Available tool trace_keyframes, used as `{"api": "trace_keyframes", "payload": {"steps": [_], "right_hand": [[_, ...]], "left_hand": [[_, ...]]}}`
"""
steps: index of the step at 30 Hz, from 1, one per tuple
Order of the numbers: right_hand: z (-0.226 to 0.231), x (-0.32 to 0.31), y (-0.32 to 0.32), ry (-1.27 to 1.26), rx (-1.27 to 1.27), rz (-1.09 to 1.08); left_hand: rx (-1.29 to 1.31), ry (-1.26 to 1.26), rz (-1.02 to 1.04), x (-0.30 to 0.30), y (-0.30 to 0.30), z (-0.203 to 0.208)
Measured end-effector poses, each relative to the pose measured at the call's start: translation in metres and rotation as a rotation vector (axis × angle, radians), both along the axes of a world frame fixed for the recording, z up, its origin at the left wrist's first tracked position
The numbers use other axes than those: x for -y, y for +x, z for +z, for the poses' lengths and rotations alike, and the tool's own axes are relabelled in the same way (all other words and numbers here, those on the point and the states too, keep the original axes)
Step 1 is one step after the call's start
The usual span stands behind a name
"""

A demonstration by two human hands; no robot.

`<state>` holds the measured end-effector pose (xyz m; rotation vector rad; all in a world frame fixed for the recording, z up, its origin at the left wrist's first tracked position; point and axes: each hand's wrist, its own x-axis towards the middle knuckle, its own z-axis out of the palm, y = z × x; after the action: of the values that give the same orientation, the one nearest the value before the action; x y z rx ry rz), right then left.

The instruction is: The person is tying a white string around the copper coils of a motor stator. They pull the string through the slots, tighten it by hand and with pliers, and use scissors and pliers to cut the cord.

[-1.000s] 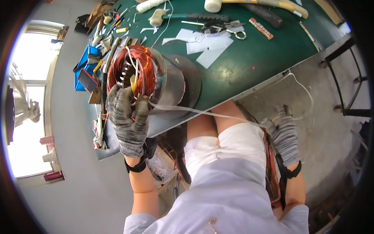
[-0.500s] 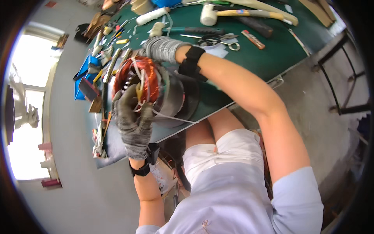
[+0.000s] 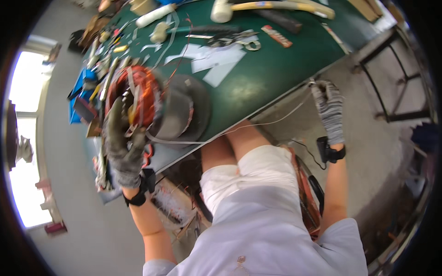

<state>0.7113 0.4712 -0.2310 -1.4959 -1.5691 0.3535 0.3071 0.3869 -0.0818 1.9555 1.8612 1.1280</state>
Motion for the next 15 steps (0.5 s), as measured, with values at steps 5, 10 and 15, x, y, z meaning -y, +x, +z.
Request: {"api": "trace_keyframes", "payload": {"steps": [5, 10, 15], "right_hand": [[-0.024, -0.016, 0.026, -0.114, 0.15, -0.007], [-0.03, -0.024, 0.026, -0.088, 0.029, 0.063], [0.046, 0.022, -0.017, -0.206, -0.116, 0.09]], "left_hand": [[-0.476, 0.18, -0.034, -0.008, 0.0, 0.015], [-0.492, 0.063, -0.201, -0.01, -0.011, 0.02], [-0.223, -0.021, -0.195, -0.008, -0.016, 0.016]]}}
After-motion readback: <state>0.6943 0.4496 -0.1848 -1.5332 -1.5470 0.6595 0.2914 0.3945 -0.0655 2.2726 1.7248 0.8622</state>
